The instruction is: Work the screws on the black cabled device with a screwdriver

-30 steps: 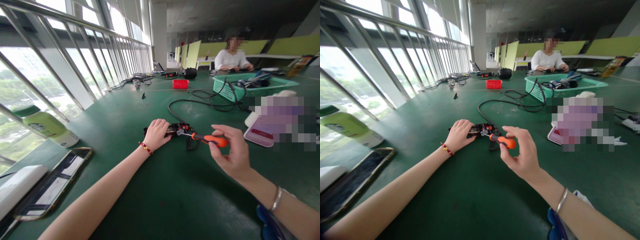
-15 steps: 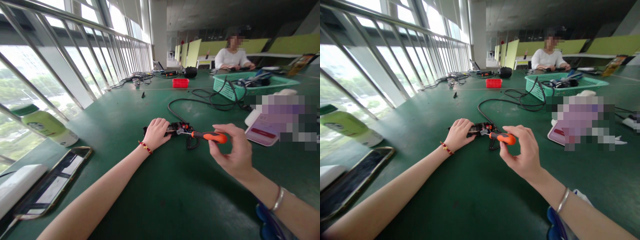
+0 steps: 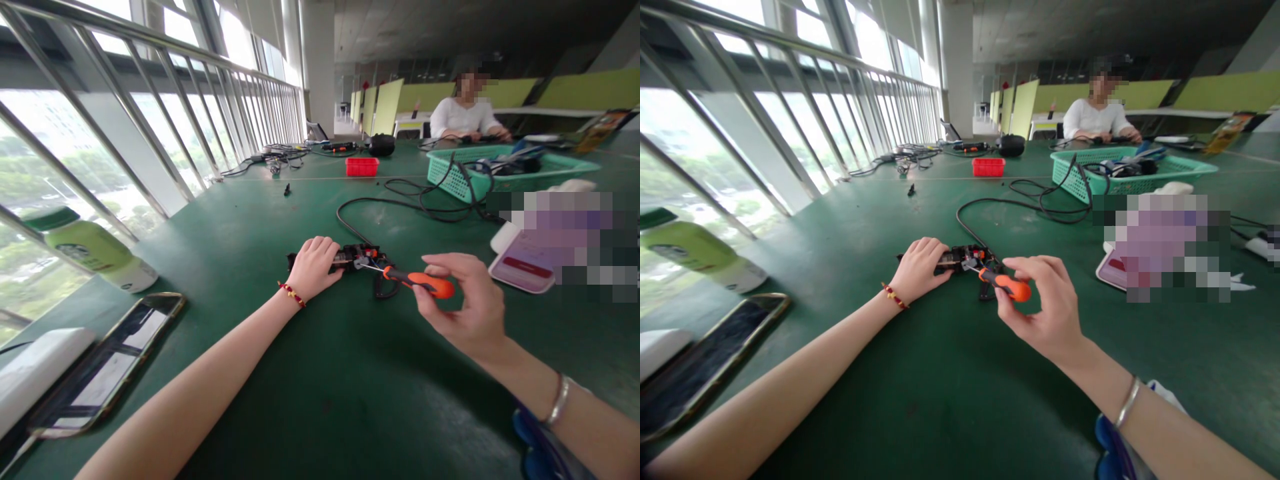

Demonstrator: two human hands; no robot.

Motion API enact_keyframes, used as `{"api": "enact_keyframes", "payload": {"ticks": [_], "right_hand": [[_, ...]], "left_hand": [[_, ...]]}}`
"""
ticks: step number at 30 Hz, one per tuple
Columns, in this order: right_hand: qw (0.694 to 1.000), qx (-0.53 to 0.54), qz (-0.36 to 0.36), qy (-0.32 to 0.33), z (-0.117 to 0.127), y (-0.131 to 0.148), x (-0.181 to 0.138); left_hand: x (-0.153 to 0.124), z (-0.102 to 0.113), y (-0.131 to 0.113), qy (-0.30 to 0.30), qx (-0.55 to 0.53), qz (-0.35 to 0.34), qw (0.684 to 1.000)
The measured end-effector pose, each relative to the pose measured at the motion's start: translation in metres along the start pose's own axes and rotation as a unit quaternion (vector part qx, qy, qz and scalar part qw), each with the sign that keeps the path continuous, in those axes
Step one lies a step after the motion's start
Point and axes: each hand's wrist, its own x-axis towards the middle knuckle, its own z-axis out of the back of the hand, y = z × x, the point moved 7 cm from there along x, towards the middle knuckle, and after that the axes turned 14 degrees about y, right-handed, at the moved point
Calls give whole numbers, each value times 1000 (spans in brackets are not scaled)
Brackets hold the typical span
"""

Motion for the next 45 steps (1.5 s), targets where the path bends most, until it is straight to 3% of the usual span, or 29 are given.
{"api": "enact_keyframes", "payload": {"ticks": [3,8,13,18,23,27,32,37,42,45], "right_hand": [[1000,-13,-3,23,-2,2,1],[1000,-11,-12,-15,1,-1,-2],[1000,-20,-14,17,-2,-2,0],[999,-19,-24,-24,4,-5,-2],[1000,-17,-11,16,0,-2,0],[1000,-12,-5,-13,4,-1,0],[1000,-13,11,27,-2,2,2],[1000,-9,7,-7,3,1,1],[999,-8,20,38,-2,5,5],[1000,-1,22,22,-1,5,5]], "left_hand": [[0,0,0,1,-6,0,1000],[0,0,1,2,-7,7,1000],[0,-1,1,3,-7,5,1000],[0,-1,1,1,-5,4,1000],[0,0,1,0,-10,1,1000],[0,-1,2,1,-18,3,1000],[0,-1,1,1,-17,0,1000],[0,-1,1,1,-13,2,1000],[0,-2,1,2,-18,3,1000],[0,-2,1,2,-19,5,1000]]}}
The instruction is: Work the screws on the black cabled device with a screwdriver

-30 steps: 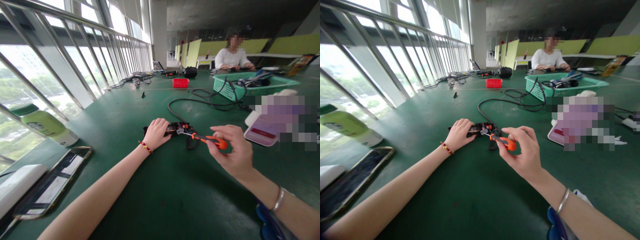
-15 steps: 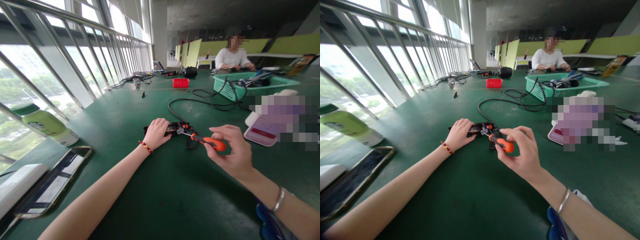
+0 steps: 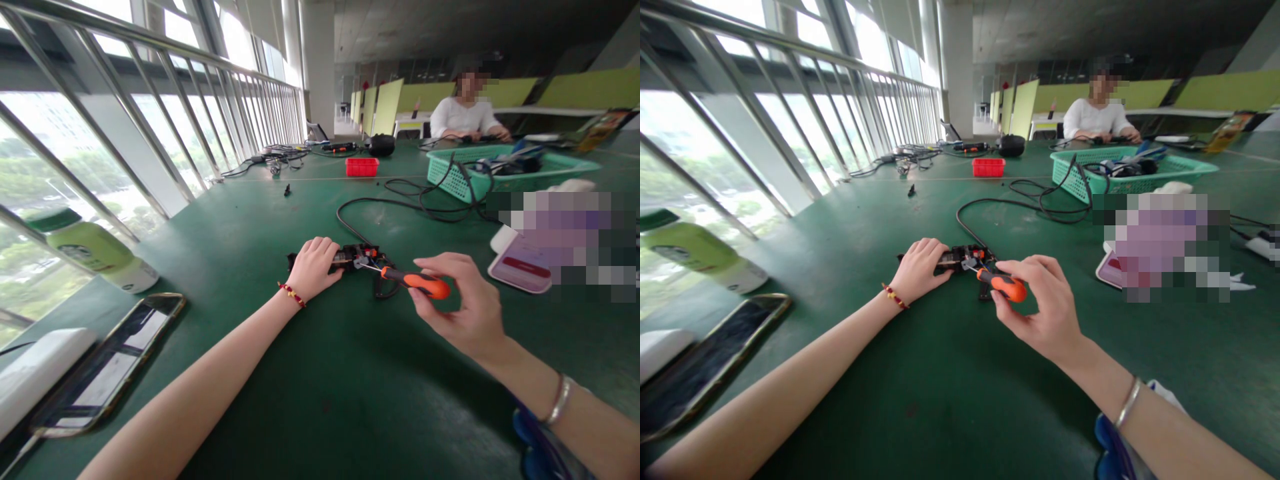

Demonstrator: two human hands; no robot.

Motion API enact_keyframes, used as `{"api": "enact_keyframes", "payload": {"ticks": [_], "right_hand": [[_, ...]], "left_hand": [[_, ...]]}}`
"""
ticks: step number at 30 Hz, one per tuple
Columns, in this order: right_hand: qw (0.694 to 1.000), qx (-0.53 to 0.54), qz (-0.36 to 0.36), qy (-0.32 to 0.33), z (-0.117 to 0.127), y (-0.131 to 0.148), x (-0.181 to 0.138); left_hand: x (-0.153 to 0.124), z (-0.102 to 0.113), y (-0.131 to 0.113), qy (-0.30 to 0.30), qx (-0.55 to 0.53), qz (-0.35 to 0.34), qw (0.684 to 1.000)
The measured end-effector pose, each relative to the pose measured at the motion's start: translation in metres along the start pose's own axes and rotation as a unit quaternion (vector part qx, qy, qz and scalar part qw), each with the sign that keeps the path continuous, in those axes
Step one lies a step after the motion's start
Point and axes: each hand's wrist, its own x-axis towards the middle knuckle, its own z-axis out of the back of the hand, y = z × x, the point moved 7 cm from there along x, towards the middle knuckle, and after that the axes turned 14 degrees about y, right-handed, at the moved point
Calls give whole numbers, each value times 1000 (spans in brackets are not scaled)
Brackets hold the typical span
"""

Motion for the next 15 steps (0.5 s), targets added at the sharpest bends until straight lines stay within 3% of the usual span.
{"api": "enact_keyframes", "payload": {"ticks": [7,15], "right_hand": [[1000,-8,14,19,-4,3,0],[1000,1,0,-10,0,-1,-3]], "left_hand": [[0,1,-1,-3,8,1,1000],[0,0,0,-1,8,1,1000]]}}
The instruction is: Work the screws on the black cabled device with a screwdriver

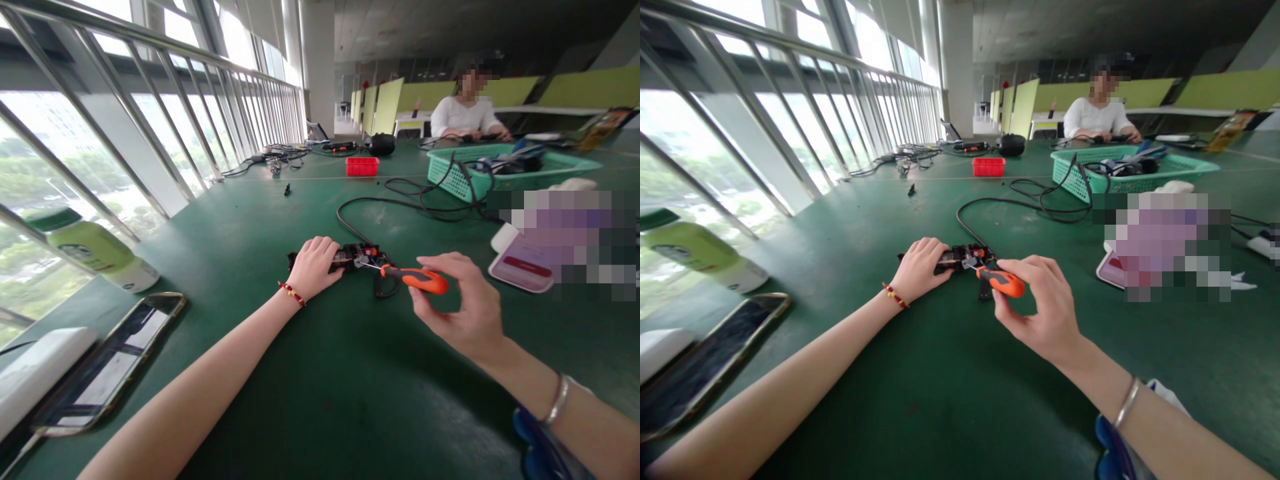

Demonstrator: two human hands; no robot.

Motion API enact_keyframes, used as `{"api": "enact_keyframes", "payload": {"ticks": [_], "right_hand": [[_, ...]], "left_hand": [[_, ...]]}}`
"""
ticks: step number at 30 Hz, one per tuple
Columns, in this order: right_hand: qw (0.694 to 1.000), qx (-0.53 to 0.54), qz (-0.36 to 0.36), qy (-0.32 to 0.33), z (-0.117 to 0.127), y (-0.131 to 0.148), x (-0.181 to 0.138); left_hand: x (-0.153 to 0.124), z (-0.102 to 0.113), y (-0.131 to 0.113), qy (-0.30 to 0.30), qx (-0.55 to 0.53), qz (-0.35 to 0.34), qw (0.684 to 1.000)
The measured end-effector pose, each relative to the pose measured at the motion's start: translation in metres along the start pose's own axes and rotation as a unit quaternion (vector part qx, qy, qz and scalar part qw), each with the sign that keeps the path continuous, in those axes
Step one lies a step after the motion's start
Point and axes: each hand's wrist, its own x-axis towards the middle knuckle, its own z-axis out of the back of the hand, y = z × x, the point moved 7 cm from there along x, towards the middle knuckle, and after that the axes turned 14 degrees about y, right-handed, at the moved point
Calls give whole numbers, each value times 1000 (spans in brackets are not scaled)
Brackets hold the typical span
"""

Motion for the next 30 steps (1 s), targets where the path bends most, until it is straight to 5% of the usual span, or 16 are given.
{"api": "enact_keyframes", "payload": {"ticks": [15,21,26,30], "right_hand": [[999,-8,-21,28,-4,-1,0],[1000,-12,-3,-10,1,1,0],[999,-7,-24,33,-4,-2,0],[1000,2,-29,-1,-1,-4,-2]], "left_hand": [[0,0,0,-3,3,4,1000],[1,0,0,-2,4,5,1000],[1,-1,0,0,7,4,1000],[0,-1,0,0,8,3,1000]]}}
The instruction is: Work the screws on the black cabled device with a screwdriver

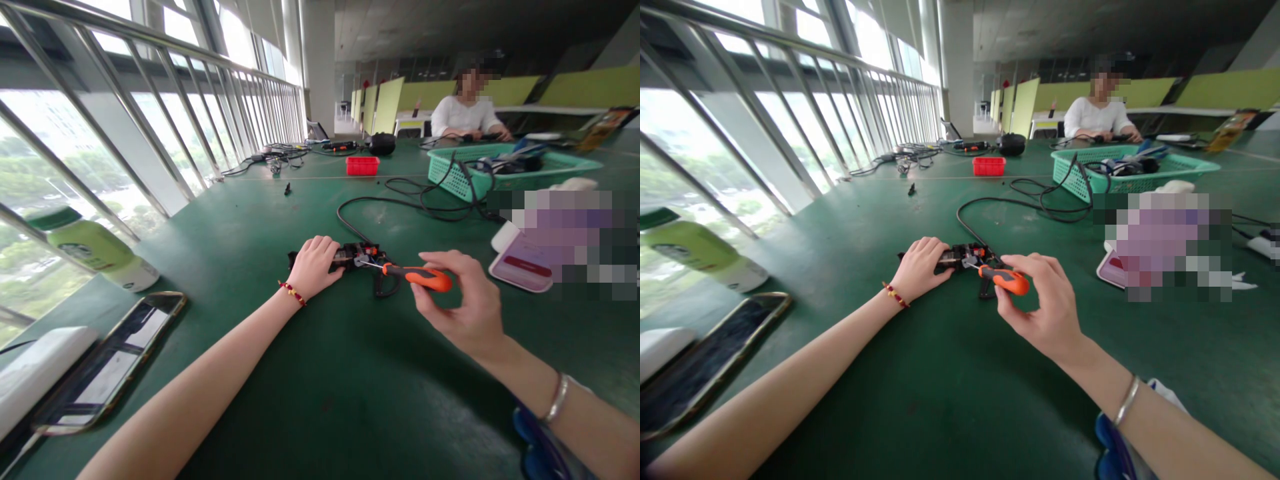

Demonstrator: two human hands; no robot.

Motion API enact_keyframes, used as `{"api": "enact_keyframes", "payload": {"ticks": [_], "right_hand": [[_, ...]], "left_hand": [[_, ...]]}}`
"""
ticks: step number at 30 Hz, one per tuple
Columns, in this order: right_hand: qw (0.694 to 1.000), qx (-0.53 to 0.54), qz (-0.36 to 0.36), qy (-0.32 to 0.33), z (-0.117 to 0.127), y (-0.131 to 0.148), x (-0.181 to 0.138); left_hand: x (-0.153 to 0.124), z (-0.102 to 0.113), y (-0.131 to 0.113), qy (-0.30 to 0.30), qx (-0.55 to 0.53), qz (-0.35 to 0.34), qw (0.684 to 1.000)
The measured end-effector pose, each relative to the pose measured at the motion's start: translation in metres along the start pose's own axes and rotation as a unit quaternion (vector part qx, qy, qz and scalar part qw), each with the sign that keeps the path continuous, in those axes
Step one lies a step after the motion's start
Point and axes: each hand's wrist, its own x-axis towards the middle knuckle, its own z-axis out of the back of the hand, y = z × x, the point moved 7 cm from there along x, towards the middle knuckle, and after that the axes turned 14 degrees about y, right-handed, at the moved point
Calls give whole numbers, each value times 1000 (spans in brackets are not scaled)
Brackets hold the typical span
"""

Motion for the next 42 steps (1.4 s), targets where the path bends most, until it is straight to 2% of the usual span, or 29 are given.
{"api": "enact_keyframes", "payload": {"ticks": [2,7,13,19,24,30,35,42], "right_hand": [[1000,3,13,-9,1,1,0],[1000,3,9,27,-4,2,1],[1000,-6,21,-10,0,2,0],[1000,3,-12,28,-4,-2,1],[1000,7,9,-17,2,0,-2],[1000,7,-5,27,-4,0,1],[1000,9,-9,-17,0,-4,-2],[1000,-2,-10,28,-3,0,1]], "left_hand": [[0,0,0,0,1,0,1000],[0,0,0,3,-3,4,1000],[0,0,0,6,-3,8,1000],[0,1,0,6,1,5,1000],[0,1,0,6,2,7,1000],[0,1,0,9,-6,10,1000],[0,1,0,10,-11,7,1000],[0,1,0,11,0,9,1000]]}}
